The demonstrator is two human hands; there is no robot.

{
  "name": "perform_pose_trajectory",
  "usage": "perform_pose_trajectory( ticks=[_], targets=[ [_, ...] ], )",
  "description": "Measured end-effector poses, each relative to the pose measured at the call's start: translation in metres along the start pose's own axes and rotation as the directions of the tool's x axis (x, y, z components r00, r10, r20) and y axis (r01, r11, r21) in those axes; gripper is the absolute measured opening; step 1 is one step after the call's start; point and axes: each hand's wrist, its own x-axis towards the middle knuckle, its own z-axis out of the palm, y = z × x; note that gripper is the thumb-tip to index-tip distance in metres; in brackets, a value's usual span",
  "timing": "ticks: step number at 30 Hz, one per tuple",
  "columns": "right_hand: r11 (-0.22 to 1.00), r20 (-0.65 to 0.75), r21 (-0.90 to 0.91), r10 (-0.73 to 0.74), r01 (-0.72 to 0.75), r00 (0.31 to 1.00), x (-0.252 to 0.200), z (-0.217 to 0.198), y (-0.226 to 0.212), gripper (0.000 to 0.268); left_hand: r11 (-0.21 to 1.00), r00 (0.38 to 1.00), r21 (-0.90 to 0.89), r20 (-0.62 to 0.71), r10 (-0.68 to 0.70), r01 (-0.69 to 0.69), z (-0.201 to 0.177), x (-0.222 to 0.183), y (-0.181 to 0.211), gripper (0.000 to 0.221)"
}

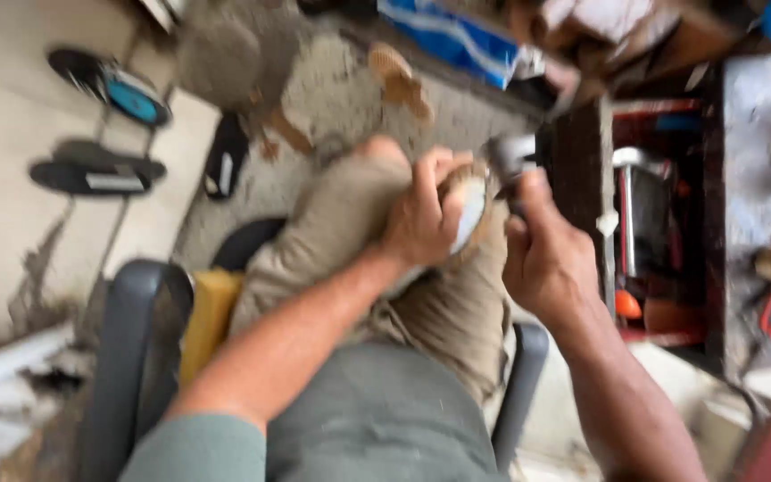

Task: Securing the upper part of a shoe to the sole or last using pliers to stretch the material and a hammer to fasten it.

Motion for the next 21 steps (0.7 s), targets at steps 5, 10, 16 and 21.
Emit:
perform_pose_trajectory(
  ticks=[5,10,16,21],
  targets=[
    [0.973,0.335,-0.057,0.228,-0.222,0.914,0.004,0.001,-0.011,0.07,0.996,0.984,-0.075,0.171,0.059,-0.047,-0.022,0.008,0.007,0.057],
    [0.951,0.307,0.165,0.202,-0.261,0.93,-0.039,-0.003,0.007,0.06,0.961,0.894,-0.222,0.445,-0.049,0.163,-0.039,0.063,-0.005,0.03],
    [0.984,0.404,0.173,-0.026,-0.049,0.914,-0.028,-0.028,-0.004,0.07,0.89,0.621,0.253,0.643,-0.448,0.379,-0.039,0.103,0.048,0.02],
    [0.966,0.438,-0.257,0.087,0.032,0.895,-0.015,-0.028,-0.019,0.086,0.898,0.655,0.269,0.615,-0.438,0.348,-0.034,0.105,0.041,0.015]
  ],
)
